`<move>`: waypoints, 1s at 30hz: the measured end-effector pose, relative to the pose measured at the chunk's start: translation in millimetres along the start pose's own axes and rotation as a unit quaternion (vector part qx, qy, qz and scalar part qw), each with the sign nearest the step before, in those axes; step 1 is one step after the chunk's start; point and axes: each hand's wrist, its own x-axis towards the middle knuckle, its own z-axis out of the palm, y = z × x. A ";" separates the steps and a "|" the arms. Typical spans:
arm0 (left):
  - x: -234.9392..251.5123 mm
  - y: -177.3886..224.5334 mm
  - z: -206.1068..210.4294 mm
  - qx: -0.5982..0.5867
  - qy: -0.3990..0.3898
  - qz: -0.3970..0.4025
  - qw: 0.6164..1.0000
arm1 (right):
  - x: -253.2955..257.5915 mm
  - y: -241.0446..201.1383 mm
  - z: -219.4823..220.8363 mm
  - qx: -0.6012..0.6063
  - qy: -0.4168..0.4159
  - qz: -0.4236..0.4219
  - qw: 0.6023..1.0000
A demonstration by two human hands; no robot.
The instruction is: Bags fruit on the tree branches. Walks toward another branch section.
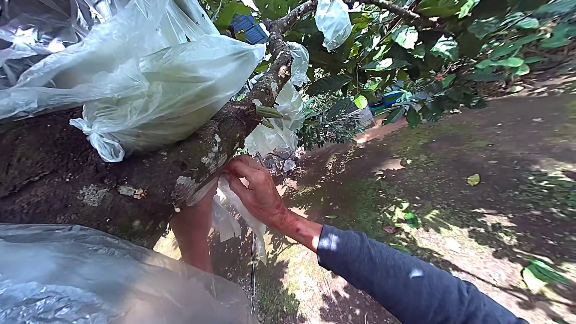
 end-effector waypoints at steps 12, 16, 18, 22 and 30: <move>-3.9 15.8 -2.1 0.249 -0.062 0.088 0.962 | 2.8 -5.9 3.3 0.097 0.056 0.068 0.991; -0.1 28.3 -5.1 0.260 -0.122 0.011 0.958 | 2.1 -4.4 6.0 0.059 0.055 0.048 0.996; 2.6 27.8 -6.7 0.218 -0.136 -0.025 0.966 | 1.8 -2.7 6.7 0.045 0.056 0.040 0.997; 8.2 16.9 -8.3 -0.014 -0.161 -0.087 0.983 | 1.3 1.7 9.7 0.052 0.062 0.030 0.996; 14.4 10.7 -7.0 -0.167 -0.190 -0.119 0.960 | -3.1 -6.5 6.3 0.093 0.072 0.082 0.990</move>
